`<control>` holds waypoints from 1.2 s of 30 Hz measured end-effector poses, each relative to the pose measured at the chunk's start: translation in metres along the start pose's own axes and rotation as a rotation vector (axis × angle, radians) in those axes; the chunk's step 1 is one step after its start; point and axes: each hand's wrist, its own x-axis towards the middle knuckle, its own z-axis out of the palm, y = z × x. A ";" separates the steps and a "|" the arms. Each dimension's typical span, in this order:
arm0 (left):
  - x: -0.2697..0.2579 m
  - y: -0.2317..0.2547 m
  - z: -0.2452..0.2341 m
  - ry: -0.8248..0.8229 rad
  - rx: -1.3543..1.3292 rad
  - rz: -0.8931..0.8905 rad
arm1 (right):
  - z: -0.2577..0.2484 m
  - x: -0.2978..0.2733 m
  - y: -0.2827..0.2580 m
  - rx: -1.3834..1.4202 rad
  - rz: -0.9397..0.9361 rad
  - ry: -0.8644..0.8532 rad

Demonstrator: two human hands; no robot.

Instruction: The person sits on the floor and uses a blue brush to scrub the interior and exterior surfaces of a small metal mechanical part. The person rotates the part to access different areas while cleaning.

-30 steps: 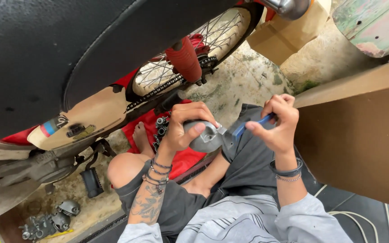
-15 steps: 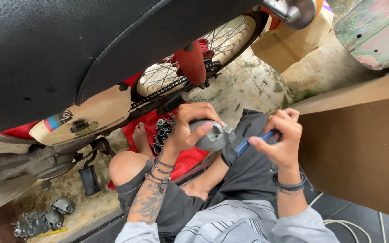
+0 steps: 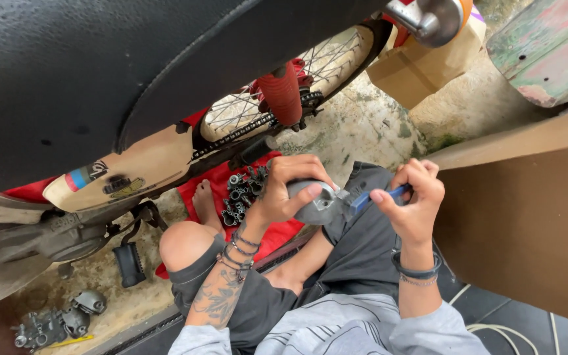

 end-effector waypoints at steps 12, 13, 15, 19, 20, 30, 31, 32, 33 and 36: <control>0.001 0.001 -0.005 0.211 0.218 0.062 | 0.019 -0.023 -0.029 0.235 0.203 0.040; 0.002 0.000 -0.005 0.211 0.217 0.065 | 0.026 -0.025 -0.035 0.234 0.199 0.041; 0.000 0.001 -0.003 0.273 0.338 0.084 | 0.039 -0.035 -0.048 0.319 0.218 0.065; 0.004 0.001 -0.004 0.228 0.441 0.200 | 0.051 -0.029 -0.047 0.276 0.169 0.063; 0.003 0.001 -0.003 0.243 0.448 0.214 | 0.051 -0.029 -0.043 0.252 0.160 0.044; -0.001 0.000 -0.001 0.204 0.497 0.244 | 0.051 -0.021 -0.052 0.190 0.108 0.026; -0.001 0.000 -0.001 0.202 0.495 0.245 | 0.051 -0.023 -0.050 0.189 0.109 0.030; 0.000 0.000 -0.003 0.226 0.470 0.229 | 0.052 -0.024 -0.048 0.177 0.109 0.027; 0.000 0.000 -0.004 0.251 0.446 0.213 | 0.053 -0.025 -0.045 0.165 0.109 0.025; 0.001 0.003 -0.009 0.263 0.436 0.198 | 0.051 -0.040 -0.026 0.184 0.148 0.026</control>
